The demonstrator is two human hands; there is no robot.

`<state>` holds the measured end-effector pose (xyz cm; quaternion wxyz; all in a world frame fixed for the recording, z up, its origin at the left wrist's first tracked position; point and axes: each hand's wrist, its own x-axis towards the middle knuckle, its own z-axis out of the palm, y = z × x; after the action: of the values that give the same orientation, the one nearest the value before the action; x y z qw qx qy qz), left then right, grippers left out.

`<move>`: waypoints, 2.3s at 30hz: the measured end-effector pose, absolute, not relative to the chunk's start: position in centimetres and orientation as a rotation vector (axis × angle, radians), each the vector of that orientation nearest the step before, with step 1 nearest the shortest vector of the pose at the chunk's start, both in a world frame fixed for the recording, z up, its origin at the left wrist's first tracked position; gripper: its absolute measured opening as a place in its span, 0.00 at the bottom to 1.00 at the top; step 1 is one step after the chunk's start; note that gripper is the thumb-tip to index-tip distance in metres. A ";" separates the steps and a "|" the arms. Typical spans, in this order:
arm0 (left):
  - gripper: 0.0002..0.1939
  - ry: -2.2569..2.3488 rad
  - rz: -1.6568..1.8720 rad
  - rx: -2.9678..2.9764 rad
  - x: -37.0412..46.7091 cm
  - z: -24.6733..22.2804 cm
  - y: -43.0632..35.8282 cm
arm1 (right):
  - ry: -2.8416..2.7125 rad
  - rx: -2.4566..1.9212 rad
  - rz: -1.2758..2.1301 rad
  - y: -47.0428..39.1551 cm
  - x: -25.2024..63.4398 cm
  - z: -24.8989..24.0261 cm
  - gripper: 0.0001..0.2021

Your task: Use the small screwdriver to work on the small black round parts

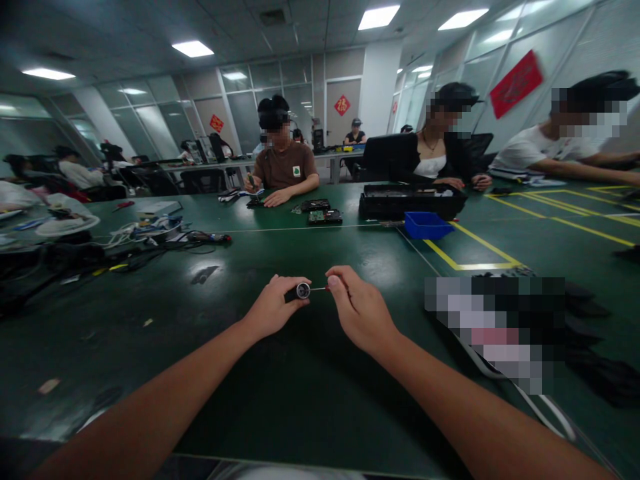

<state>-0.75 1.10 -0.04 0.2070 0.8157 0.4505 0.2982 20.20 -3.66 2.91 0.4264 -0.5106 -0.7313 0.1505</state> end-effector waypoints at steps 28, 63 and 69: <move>0.17 1.307 0.831 2.319 -0.6 0.3 0.8 | -1.296 -1.101 0.695 -1.3 20.8 1.0 0.14; 0.20 1.331 0.889 2.122 -0.8 0.9 1.0 | -1.360 -1.097 0.477 -2.9 20.6 2.4 0.09; 0.17 1.372 0.708 2.154 0.0 1.1 0.4 | -1.320 -0.999 0.423 -3.7 20.5 2.9 0.07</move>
<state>0.00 0.38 1.06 0.2434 0.7883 0.5021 0.2593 20.46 -3.71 2.88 0.6567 -0.4410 -0.5826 0.1867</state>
